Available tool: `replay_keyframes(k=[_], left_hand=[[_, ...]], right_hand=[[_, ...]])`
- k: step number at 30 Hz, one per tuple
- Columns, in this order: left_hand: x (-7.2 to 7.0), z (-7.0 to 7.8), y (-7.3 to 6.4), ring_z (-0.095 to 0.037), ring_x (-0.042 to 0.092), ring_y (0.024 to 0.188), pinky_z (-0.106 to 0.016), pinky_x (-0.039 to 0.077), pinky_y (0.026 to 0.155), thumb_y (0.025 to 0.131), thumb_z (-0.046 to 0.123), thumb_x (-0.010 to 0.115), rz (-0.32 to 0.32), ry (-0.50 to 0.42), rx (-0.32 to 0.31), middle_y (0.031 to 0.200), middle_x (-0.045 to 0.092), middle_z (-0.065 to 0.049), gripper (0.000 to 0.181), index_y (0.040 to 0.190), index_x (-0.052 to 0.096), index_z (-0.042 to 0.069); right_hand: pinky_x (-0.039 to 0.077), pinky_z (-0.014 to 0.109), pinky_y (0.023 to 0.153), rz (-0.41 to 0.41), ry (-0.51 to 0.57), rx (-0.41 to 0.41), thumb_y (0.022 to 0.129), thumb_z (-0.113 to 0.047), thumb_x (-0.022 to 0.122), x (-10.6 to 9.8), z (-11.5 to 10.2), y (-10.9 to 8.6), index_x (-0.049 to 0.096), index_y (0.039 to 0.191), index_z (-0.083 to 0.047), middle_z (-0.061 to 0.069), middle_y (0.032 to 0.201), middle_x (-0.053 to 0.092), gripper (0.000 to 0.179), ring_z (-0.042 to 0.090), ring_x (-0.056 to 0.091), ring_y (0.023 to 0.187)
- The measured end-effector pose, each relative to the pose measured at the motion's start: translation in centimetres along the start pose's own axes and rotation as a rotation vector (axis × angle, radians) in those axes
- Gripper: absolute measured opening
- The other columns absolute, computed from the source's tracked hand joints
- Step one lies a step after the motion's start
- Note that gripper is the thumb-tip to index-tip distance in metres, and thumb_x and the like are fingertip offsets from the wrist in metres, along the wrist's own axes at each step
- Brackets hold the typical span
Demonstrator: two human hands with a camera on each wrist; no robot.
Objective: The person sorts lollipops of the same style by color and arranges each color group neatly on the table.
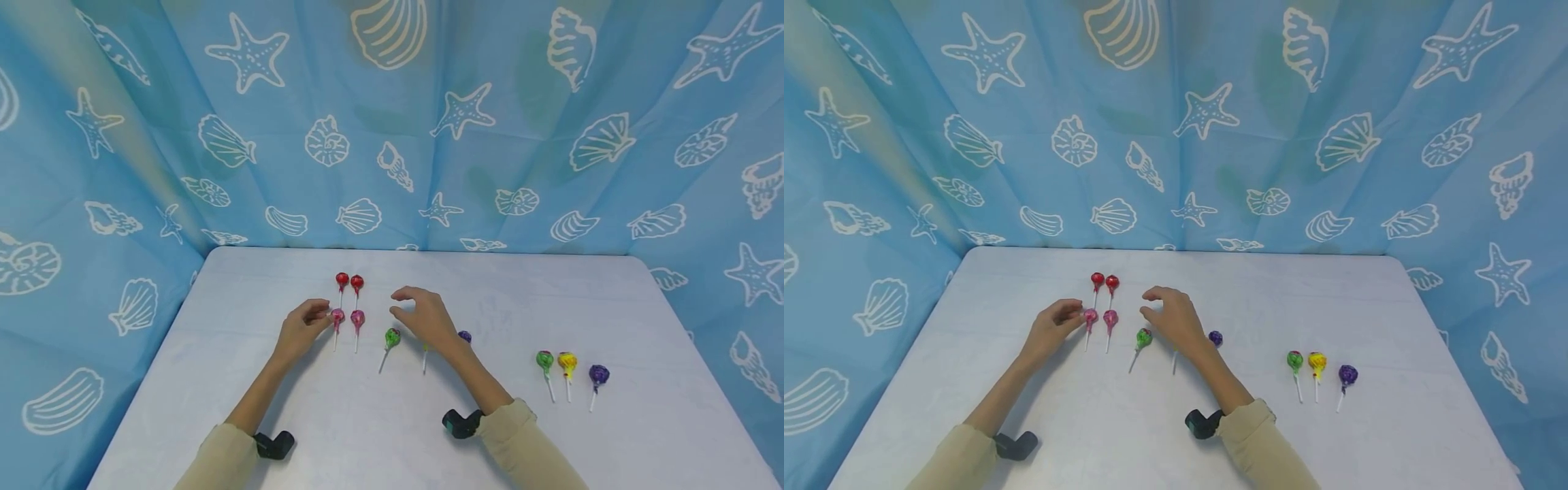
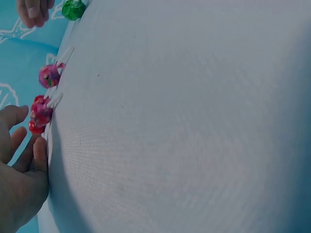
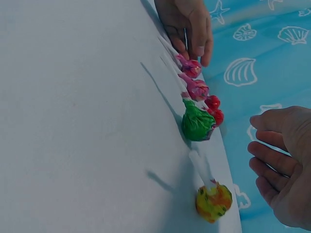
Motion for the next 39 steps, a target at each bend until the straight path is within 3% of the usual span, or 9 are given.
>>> replay_keyframes(k=[5, 13, 18, 23, 31, 39], left_hand=[[-0.1, 0.1, -0.1, -0.023, 0.059, 0.110, -0.023, 0.049, 0.090, 0.095, 0.016, 0.071, 0.001, -0.011, 0.025, 0.121, 0.065, -0.011, 0.037, 0.128, 0.063, 0.003], [0.1, 0.6, -0.6, -0.028, 0.059, 0.115, -0.042, 0.047, 0.100, 0.094, 0.010, 0.071, 0.025, -0.041, 0.106, 0.122, 0.065, -0.015, 0.034, 0.125, 0.063, -0.001], [0.4, 1.7, -1.0, -0.028, 0.061, 0.111, -0.039, 0.050, 0.096, 0.093, 0.006, 0.070, 0.013, -0.048, 0.149, 0.116, 0.067, -0.014, 0.032, 0.123, 0.064, -0.003], [0.9, 2.8, -1.4, -0.025, 0.064, 0.102, -0.035, 0.054, 0.090, 0.092, 0.003, 0.071, -0.040, -0.036, 0.199, 0.107, 0.070, -0.012, 0.032, 0.122, 0.064, -0.003], [2.7, 4.5, -1.9, -0.023, 0.068, 0.097, -0.032, 0.055, 0.087, 0.089, 0.001, 0.072, -0.166, -0.016, 0.290, 0.107, 0.070, -0.014, 0.033, 0.122, 0.065, -0.003], [4.5, 5.7, -1.9, -0.024, 0.068, 0.099, -0.032, 0.054, 0.089, 0.090, 0.002, 0.073, -0.246, 0.001, 0.324, 0.112, 0.069, -0.018, 0.031, 0.119, 0.066, -0.006]], right_hand=[[0.046, 0.043, 0.102, 0.015, 0.006, -0.004, 0.092, -0.017, 0.073, -1.3, 0.3, -0.9, 0.073, 0.115, -0.007, 0.004, 0.114, 0.071, 0.025, 0.024, 0.060, 0.119], [0.045, 0.047, 0.103, 0.025, -0.029, 0.055, 0.092, -0.018, 0.073, -3.7, 0.9, -2.6, 0.072, 0.117, -0.009, 0.006, 0.119, 0.069, 0.026, 0.026, 0.058, 0.121], [0.048, 0.049, 0.098, 0.056, -0.038, 0.053, 0.092, -0.017, 0.073, -5.5, 2.0, -4.0, 0.072, 0.118, -0.010, 0.007, 0.119, 0.069, 0.027, 0.027, 0.060, 0.115], [0.050, 0.049, 0.094, 0.066, -0.045, 0.041, 0.092, -0.015, 0.073, -7.2, 3.3, -5.4, 0.071, 0.119, -0.009, 0.008, 0.118, 0.069, 0.028, 0.027, 0.061, 0.111], [0.054, 0.046, 0.088, 0.096, -0.100, -0.015, 0.091, -0.010, 0.074, -9.7, 5.3, -7.5, 0.070, 0.118, -0.007, 0.009, 0.116, 0.070, 0.028, 0.027, 0.064, 0.106], [0.055, 0.047, 0.082, 0.143, -0.105, -0.032, 0.089, -0.004, 0.074, -11.5, 6.6, -10.4, 0.071, 0.117, -0.005, 0.010, 0.112, 0.071, 0.028, 0.028, 0.066, 0.100]])
Point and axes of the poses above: each hand's wrist, its own y-axis towards the middle knuckle, its own x-axis out of the palm, z = x × y, the point moved 1 cm from there along y, towards the middle knuckle
